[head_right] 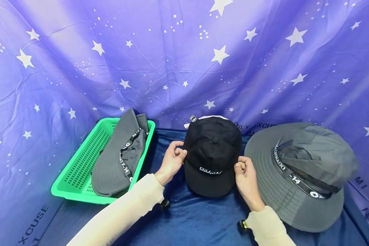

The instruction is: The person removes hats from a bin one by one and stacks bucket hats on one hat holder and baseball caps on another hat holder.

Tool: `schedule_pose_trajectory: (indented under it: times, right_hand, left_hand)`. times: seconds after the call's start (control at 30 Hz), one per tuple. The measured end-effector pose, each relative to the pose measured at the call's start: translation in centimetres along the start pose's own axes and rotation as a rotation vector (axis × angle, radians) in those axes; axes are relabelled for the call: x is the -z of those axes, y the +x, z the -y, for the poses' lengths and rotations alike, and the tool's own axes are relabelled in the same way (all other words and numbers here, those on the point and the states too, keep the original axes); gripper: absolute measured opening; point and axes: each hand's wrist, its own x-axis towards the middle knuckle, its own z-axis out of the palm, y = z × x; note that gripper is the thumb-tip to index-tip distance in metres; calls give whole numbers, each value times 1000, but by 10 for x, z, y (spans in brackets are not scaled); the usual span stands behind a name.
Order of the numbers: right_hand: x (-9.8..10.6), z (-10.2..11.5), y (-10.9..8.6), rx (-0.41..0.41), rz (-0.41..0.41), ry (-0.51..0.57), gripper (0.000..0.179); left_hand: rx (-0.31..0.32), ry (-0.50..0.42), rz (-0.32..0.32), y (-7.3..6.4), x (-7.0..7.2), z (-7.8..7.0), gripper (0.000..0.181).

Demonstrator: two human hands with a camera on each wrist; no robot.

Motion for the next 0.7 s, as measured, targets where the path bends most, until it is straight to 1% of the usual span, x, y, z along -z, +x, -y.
schedule_pose_trajectory:
  times: [0.03,0.1,0.17,0.23,0.33,0.43,0.5,0.57,0.63,0.67,0.7]
  right_hand:
    - [-1,3,0,-35,-6,5,17]
    - [-1,8,-1,-102,-11,55,15]
    - [-1,15,0,-162,-18,134,16]
    - [-1,22,1,-203,-21,228,18]
    - [-1,29,2,-217,-13,323,20]
    - [2,34,1,-225,13,417,21]
    - [4,37,2,-222,29,492,25]
    - [7,40,4,-197,55,573,31]
    - [10,44,9,-158,85,680,36]
    - [11,47,12,-135,111,744,37]
    - [12,51,16,-118,143,830,37]
  left_hand:
    - [14,-5,-12,0,0,-1,23]
    - [48,-47,-24,1,1,-6,21]
    - [84,-112,-26,3,3,-11,20]
    - [112,-179,-12,5,5,-18,18]
    - [140,-269,21,9,8,-30,19]
    - [149,-284,34,14,9,-39,20]
    - [165,-291,24,18,7,-44,17]
    - [192,-309,2,21,5,-48,13]
    - [230,-370,-22,25,3,-51,10]
    - [245,-406,-33,26,2,-53,9]
    - [257,-440,-42,27,0,-55,9]
